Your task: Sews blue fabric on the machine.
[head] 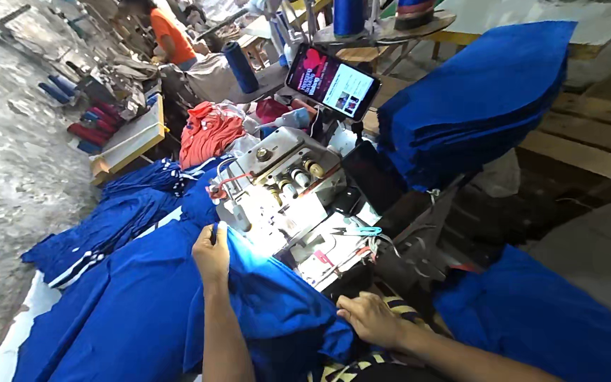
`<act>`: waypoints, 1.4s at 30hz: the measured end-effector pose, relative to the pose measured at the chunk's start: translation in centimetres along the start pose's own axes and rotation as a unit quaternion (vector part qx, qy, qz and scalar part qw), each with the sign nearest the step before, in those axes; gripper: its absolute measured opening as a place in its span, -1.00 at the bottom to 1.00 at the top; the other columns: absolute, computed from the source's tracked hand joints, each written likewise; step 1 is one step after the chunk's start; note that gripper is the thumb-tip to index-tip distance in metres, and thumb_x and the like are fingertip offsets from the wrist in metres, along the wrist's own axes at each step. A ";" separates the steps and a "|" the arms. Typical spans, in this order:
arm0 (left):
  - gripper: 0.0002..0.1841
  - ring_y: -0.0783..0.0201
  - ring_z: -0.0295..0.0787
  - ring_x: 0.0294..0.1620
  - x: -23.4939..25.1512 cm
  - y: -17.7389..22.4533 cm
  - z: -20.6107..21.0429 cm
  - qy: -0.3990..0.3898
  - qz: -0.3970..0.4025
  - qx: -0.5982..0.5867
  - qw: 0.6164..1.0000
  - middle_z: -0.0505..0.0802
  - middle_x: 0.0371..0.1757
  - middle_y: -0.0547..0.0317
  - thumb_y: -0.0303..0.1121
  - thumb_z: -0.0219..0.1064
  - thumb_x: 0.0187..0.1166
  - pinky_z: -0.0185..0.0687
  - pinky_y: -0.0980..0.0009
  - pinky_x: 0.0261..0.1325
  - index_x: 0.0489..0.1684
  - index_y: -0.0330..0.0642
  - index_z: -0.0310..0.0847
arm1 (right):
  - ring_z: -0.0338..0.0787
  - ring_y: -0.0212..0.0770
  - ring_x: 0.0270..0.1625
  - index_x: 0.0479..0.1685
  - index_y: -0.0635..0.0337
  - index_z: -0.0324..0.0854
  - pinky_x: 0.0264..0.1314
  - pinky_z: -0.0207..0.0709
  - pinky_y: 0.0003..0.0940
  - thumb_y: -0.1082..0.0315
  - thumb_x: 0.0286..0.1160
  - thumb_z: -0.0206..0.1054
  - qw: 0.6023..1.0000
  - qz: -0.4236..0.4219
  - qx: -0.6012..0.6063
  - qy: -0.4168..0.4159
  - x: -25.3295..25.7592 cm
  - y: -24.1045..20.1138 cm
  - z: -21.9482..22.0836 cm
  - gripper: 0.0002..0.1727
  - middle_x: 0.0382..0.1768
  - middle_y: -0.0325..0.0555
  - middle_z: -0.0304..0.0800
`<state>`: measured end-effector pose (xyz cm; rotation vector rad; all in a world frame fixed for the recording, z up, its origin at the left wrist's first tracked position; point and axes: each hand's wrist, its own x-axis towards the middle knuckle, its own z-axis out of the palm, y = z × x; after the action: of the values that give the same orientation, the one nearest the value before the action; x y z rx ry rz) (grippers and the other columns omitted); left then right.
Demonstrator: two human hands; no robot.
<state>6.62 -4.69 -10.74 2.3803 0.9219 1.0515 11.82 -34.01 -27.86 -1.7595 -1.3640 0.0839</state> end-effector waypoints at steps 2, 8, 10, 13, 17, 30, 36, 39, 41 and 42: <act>-0.71 0.59 0.55 -0.38 0.1 -0.8 -1.1 0.029 0.007 -0.048 0.998 0.72 -0.40 0.11 -0.35 0.28 0.70 0.49 0.60 -0.17 -0.18 -0.52 0.69 | 0.65 -0.08 -0.58 -0.37 0.16 0.70 -0.31 0.44 -0.05 0.21 0.68 0.14 1.000 -0.025 -0.010 -0.004 0.3 0.4 -0.4 -0.67 -0.66 -0.12 0.62; -0.80 0.75 0.57 -0.37 -0.4 -1.3 -4.7 0.056 -0.007 -0.146 0.988 0.67 -0.40 0.39 -0.37 0.32 0.67 0.51 0.73 -0.17 -0.17 -0.40 0.66 | 0.80 -0.13 -0.44 -0.35 0.13 0.81 -0.22 0.48 0.02 0.23 0.57 0.24 0.999 0.007 -0.037 0.024 0.5 0.6 -2.2 -0.73 -0.49 -0.15 0.85; -0.90 0.75 0.62 -0.38 -1.2 -0.3 -6.1 0.079 -0.017 -0.209 0.974 0.66 -0.45 0.55 -0.41 0.29 0.66 0.59 0.70 -0.16 -0.26 -0.22 0.62 | 0.82 -0.18 -0.42 -0.32 0.13 0.83 -0.24 0.51 -0.05 0.27 0.52 0.27 0.999 0.013 -0.016 0.050 0.9 -0.5 -2.9 -0.77 -0.44 -0.17 0.89; -0.91 0.80 0.61 -0.38 -2.3 0.0 -7.4 0.084 0.026 -0.222 0.971 0.64 -0.44 0.63 -0.41 0.23 0.66 0.59 0.73 -0.16 -0.27 -0.15 0.56 | 0.85 -0.21 -0.39 -0.17 0.22 0.83 -0.28 0.70 -0.22 0.33 0.57 0.30 0.996 -0.045 0.078 0.023 1.4 -2.9 -3.6 -0.80 -0.39 -0.08 0.90; -0.71 0.55 0.62 -0.30 -1.8 -2.0 -8.9 0.102 0.010 -0.140 0.985 0.74 -0.28 0.12 -0.32 0.27 0.71 0.59 0.52 -0.10 -0.07 -0.49 0.64 | 0.88 -0.29 -0.31 -0.12 0.30 0.82 -0.17 0.74 -0.37 0.41 0.58 0.28 0.991 -0.057 0.124 0.004 1.8 -2.5 -3.6 -0.80 -0.33 -0.02 0.91; -0.70 0.30 0.69 -0.21 -0.9 -2.3 -5.5 0.067 0.059 -0.117 0.989 0.76 -0.16 -0.07 -0.28 0.30 0.72 0.64 0.38 -0.05 -0.12 -0.44 0.72 | 0.76 -0.72 -0.19 -0.13 0.37 0.77 0.01 0.61 -0.78 0.44 0.60 0.26 0.974 0.014 0.225 -0.024 -1.7 -0.7 -3.9 -0.81 -0.26 -0.19 0.90; -0.72 0.23 0.69 -0.27 -1.8 -2.2 -3.1 0.041 0.062 -0.123 0.990 0.75 -0.19 -0.10 -0.32 0.31 0.71 0.64 0.33 -0.12 -0.15 -0.45 0.73 | 0.69 -0.72 -0.18 -0.15 0.41 0.75 0.02 0.56 -0.77 0.44 0.61 0.20 0.964 0.115 0.223 -0.089 -2.7 0.9 -4.4 -0.77 -0.22 -0.18 0.84; -0.73 0.22 0.63 -0.34 -1.8 -2.4 -1.9 0.045 0.074 -0.110 0.990 0.71 -0.26 -0.08 -0.32 0.31 0.70 0.59 0.33 -0.20 -0.24 -0.43 0.71 | 0.65 -0.69 -0.19 -0.14 0.38 0.73 0.01 0.53 -0.73 0.41 0.64 0.15 0.956 0.173 0.209 -0.111 -2.8 1.0 -4.9 -0.74 -0.22 -0.21 0.79; -0.72 0.12 0.65 -0.32 -1.5 -2.2 -0.8 0.058 0.063 -0.108 0.991 0.73 -0.28 -0.16 -0.35 0.31 0.68 0.59 0.24 -0.16 -0.26 -0.50 0.72 | 0.64 -0.76 -0.25 -0.21 0.34 0.74 -0.07 0.52 -0.78 0.37 0.57 0.24 0.953 0.162 0.230 -0.114 -3.0 0.9 -5.2 -0.78 -0.30 -0.32 0.79; -0.71 0.02 0.71 -0.25 -1.4 -1.9 -0.4 0.053 0.049 -0.098 0.993 0.75 -0.25 -0.23 -0.36 0.30 0.69 0.64 0.14 -0.08 -0.23 -0.53 0.73 | 0.64 -0.76 -0.26 -0.25 0.33 0.75 -0.10 0.53 -0.79 0.35 0.51 0.30 0.952 0.157 0.237 -0.113 -3.2 1.1 -5.1 -0.80 -0.32 -0.34 0.80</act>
<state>4.86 -4.34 -12.30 2.2449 0.7071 1.2538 14.10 -39.62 -26.86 -1.5637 -1.0878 0.7470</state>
